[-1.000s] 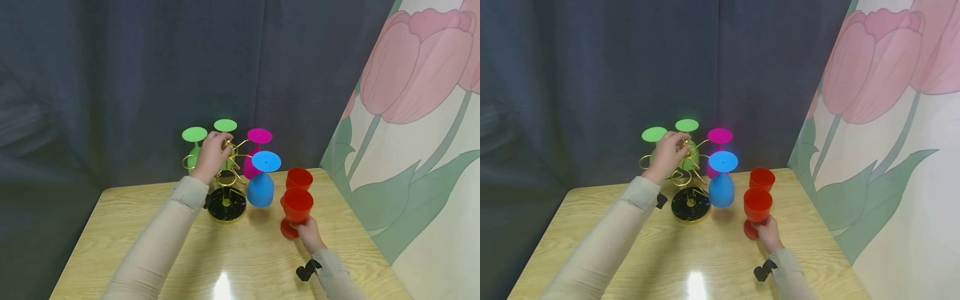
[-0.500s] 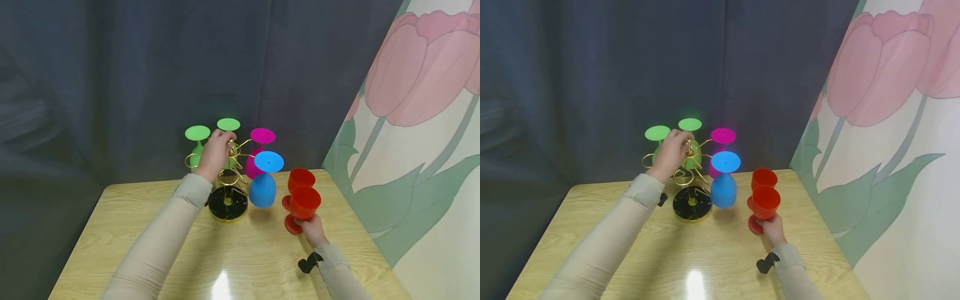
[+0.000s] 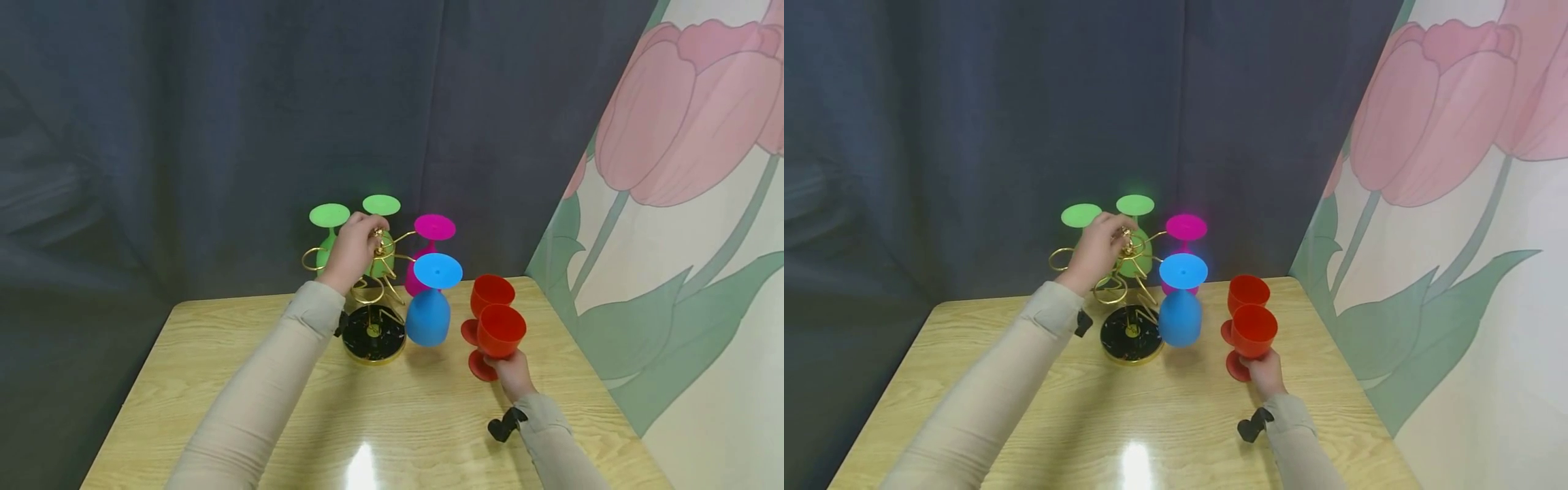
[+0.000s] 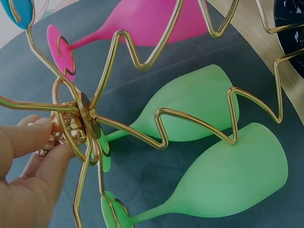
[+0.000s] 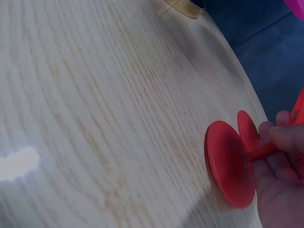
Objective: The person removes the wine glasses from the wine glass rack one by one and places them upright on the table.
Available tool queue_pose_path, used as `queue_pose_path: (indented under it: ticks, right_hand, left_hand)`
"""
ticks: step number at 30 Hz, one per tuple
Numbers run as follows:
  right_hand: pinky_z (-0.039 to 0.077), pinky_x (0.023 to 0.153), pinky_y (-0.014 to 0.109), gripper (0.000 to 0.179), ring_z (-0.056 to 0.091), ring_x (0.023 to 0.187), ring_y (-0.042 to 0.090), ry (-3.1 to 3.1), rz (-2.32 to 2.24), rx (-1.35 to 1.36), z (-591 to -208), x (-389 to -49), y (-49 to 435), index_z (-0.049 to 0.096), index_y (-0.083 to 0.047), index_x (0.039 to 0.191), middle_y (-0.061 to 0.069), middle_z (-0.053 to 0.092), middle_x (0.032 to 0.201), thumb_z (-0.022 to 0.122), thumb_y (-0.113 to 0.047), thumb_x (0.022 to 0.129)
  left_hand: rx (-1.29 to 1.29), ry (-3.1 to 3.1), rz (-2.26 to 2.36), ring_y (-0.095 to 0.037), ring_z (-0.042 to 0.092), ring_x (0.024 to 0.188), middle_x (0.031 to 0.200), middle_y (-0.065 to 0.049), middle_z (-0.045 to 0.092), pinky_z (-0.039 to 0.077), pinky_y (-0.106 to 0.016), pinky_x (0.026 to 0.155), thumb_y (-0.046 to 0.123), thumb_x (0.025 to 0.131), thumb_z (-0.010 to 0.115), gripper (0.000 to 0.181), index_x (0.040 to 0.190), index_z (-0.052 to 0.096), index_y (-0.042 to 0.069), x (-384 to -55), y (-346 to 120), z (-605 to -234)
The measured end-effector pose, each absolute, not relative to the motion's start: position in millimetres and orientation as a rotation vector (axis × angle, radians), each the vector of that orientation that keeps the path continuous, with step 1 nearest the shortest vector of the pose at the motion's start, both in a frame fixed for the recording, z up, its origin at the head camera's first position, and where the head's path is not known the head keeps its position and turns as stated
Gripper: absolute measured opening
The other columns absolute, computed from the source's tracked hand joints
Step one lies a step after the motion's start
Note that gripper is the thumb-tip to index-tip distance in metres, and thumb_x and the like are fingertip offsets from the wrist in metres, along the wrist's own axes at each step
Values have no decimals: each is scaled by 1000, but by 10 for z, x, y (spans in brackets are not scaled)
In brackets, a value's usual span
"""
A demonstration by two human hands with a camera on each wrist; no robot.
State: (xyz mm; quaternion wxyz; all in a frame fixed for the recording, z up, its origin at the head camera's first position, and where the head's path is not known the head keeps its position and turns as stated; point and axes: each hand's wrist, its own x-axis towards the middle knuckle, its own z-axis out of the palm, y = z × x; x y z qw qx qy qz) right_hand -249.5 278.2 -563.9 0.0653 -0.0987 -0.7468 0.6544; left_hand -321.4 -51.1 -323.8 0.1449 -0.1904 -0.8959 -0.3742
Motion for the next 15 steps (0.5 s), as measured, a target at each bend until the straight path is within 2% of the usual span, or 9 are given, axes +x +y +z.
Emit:
queue_pose_path:
  ticks: [5,10,15]
  right_hand:
    - [47,87,17,38,62,95,7,-2268,1972,-289,-5665,-2493,2797,57,13,124,-16,67,94,60,16,86]
    - [48,83,15,41,62,91,2,-2266,1928,-267,-5679,-2498,2817,55,16,125,-17,66,92,63,17,85]
    - [49,82,15,39,62,89,1,-2259,1925,-256,-5668,-2507,2842,58,16,122,-8,72,95,65,17,84]
  left_hand:
    - [-561,-2597,-1105,-29,62,103,120,-13,56,54,-37,83,-3,100,59,25,120,67,10,-3218,-526,-3238]
    - [-592,-2593,-1098,-29,63,106,124,-12,58,54,-36,85,-1,99,60,25,120,68,10,-3247,-543,-3265]
    - [-659,-2570,-1126,-31,61,109,124,-13,59,53,-35,90,-2,99,61,24,119,69,8,-3288,-560,-3271]
